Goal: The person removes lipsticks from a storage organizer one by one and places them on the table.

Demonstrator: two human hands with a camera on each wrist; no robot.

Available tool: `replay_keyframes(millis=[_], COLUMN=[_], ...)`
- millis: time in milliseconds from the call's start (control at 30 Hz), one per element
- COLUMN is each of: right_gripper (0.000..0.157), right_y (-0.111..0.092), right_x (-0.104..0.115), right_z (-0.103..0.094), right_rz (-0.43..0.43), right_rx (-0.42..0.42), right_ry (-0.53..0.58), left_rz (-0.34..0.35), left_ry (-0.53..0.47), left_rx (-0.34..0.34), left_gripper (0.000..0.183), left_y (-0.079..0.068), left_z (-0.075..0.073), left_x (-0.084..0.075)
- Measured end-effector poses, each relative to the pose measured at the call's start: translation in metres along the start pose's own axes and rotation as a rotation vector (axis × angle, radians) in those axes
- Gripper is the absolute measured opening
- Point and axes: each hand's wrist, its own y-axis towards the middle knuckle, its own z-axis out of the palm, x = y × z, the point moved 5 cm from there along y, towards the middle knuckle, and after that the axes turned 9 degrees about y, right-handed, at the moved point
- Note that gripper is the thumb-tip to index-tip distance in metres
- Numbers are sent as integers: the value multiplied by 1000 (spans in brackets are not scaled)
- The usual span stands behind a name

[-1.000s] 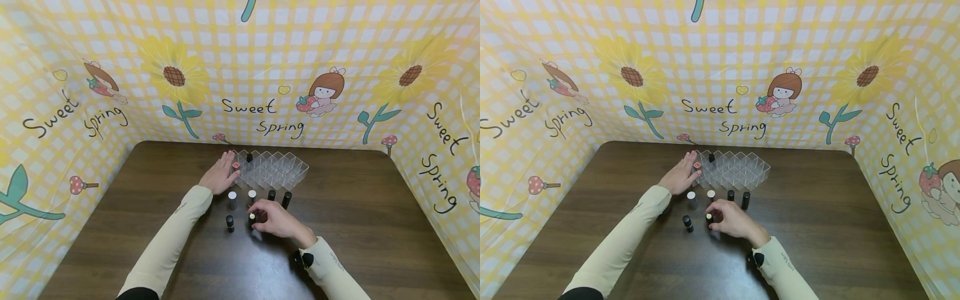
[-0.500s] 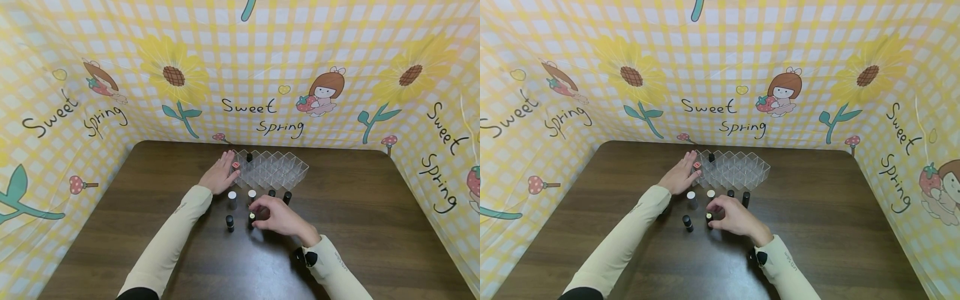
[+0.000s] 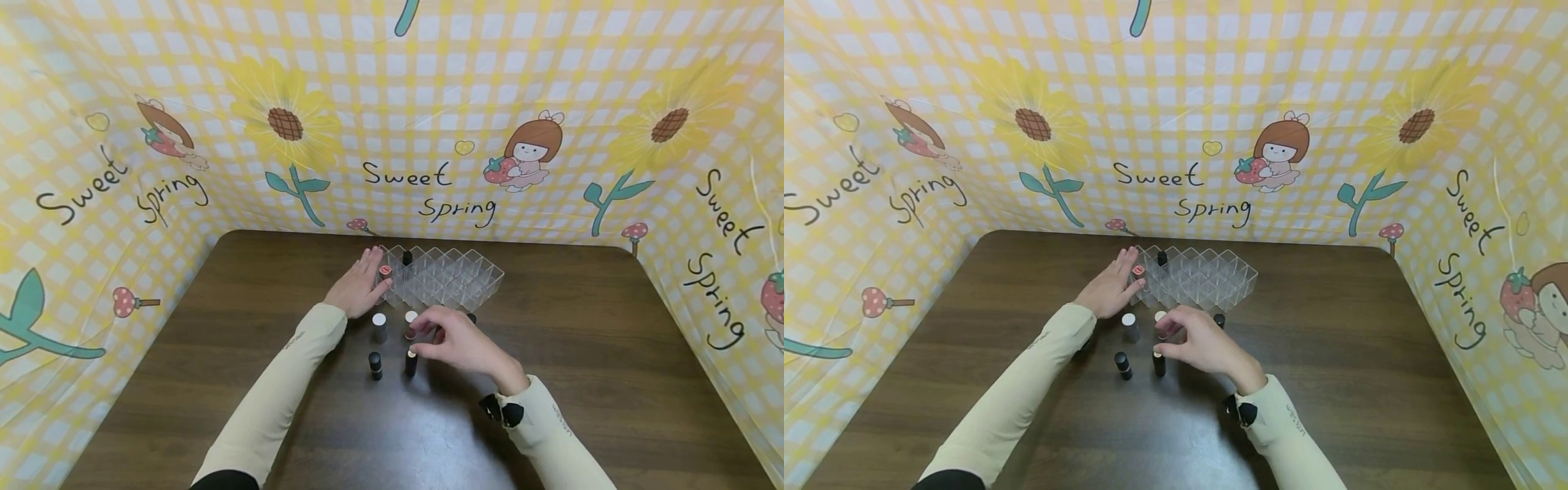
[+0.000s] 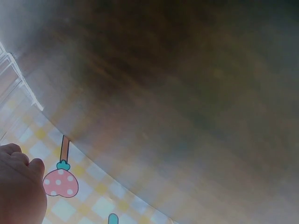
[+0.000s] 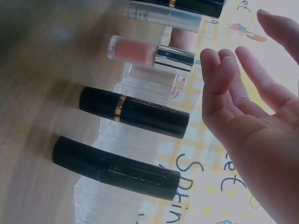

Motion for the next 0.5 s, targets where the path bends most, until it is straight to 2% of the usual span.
replay_keyframes(millis=[500], right_gripper=[28], right_y=[32], right_x=[27], right_z=[-40], right_rz=[26], right_rx=[-22], right_ry=[-75], left_rz=[4], left_ry=[-20], left_rx=[-13], left_gripper=[77], left_y=[-1], left_z=[-1], left_x=[0])
